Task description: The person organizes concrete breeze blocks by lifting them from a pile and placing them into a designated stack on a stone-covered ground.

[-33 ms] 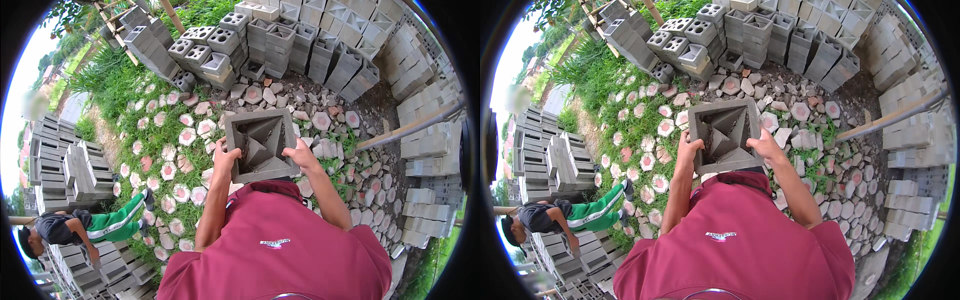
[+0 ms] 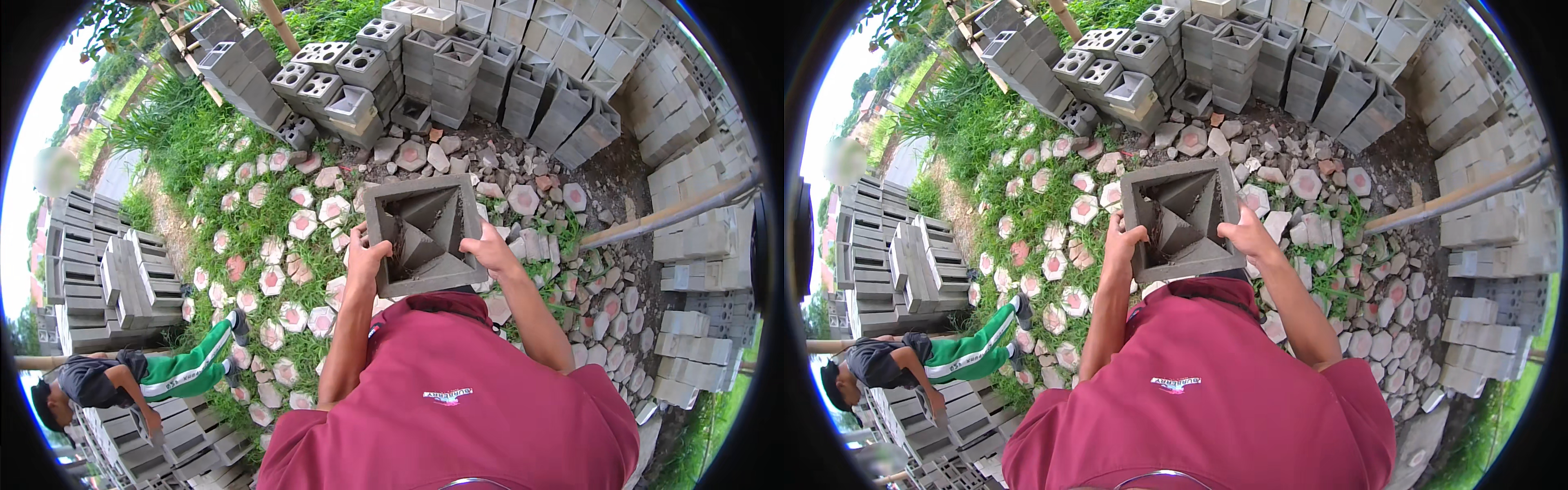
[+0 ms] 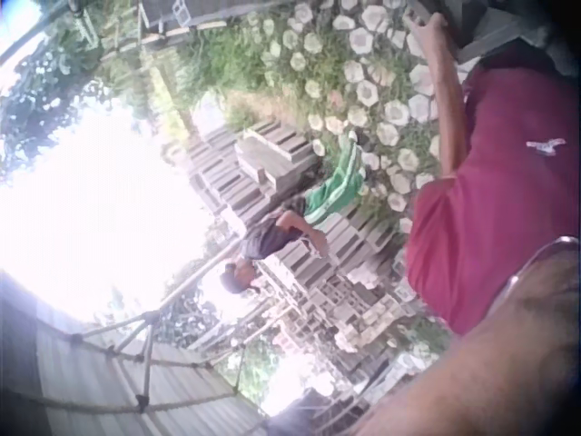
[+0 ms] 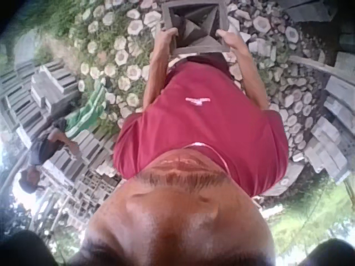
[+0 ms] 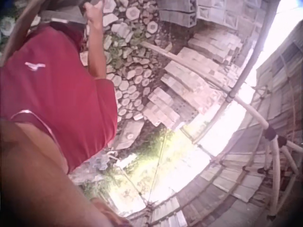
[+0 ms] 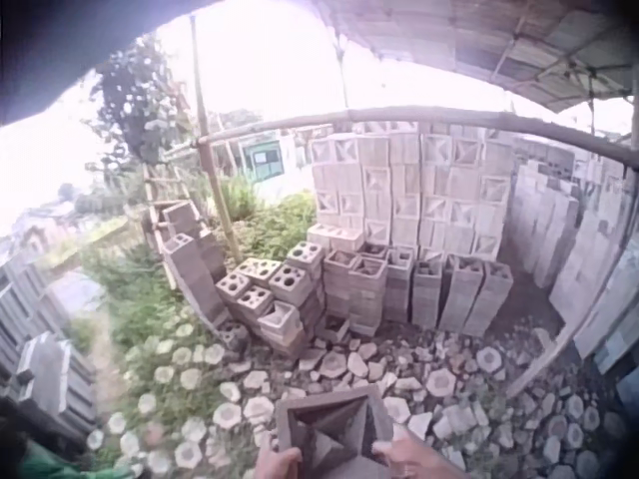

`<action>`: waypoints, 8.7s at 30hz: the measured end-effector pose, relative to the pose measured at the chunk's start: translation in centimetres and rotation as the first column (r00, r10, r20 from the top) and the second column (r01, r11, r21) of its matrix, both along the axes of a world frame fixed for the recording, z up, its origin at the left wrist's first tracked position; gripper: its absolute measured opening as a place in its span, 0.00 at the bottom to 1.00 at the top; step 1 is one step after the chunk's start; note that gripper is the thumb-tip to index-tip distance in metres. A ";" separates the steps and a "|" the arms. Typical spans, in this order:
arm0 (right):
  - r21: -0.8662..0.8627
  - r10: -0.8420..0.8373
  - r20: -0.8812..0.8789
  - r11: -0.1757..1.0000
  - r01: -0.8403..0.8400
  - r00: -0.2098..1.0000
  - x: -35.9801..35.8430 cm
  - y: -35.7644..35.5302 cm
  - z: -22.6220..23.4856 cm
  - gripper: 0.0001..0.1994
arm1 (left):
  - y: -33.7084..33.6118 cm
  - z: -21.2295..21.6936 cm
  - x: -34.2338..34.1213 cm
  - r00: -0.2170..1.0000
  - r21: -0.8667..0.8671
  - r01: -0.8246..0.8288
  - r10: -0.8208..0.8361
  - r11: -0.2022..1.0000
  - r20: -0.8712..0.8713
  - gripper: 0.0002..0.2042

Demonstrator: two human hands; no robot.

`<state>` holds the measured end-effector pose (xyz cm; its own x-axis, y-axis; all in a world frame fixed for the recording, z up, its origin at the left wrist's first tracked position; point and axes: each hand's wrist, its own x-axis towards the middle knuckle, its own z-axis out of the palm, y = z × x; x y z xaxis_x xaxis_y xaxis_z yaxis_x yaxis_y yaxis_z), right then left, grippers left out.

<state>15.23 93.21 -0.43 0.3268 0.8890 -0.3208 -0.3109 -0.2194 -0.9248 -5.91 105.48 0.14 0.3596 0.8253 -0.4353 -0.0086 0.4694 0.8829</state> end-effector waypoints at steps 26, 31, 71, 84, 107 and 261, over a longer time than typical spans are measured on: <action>-0.361 -0.022 -0.013 0.932 0.016 1.000 22.7 40.2 -12.2 0.33 | 40.5 -17.2 23.2 0.999 -0.309 0.053 -0.049 0.950 0.019 0.33; -0.366 -0.140 -0.075 0.925 0.104 0.987 25.2 48.2 -17.7 0.29 | 50.5 -21.3 26.6 0.983 -0.279 0.175 -0.184 0.944 -0.006 0.34; -0.730 -0.227 0.193 0.617 0.294 0.955 49.1 73.0 -76.2 0.41 | 79.6 -69.6 57.8 0.445 0.183 0.722 -0.245 0.667 -0.861 0.28; -0.715 -0.285 0.191 0.616 0.332 0.939 49.5 78.4 -76.3 0.38 | 82.5 -73.9 59.1 0.473 0.255 0.625 -0.098 0.738 -0.876 0.24; -0.688 -0.292 0.180 0.646 0.332 0.939 49.5 79.1 -73.7 0.28 | 78.5 -71.8 55.9 0.667 0.433 0.492 -0.008 0.755 -0.745 0.30; 0.154 -0.143 0.320 -0.967 0.201 -0.936 -23.4 -156.4 -4.5 0.10 | -171.1 -3.6 24.3 -0.956 0.347 0.263 -0.291 -0.900 -0.031 0.15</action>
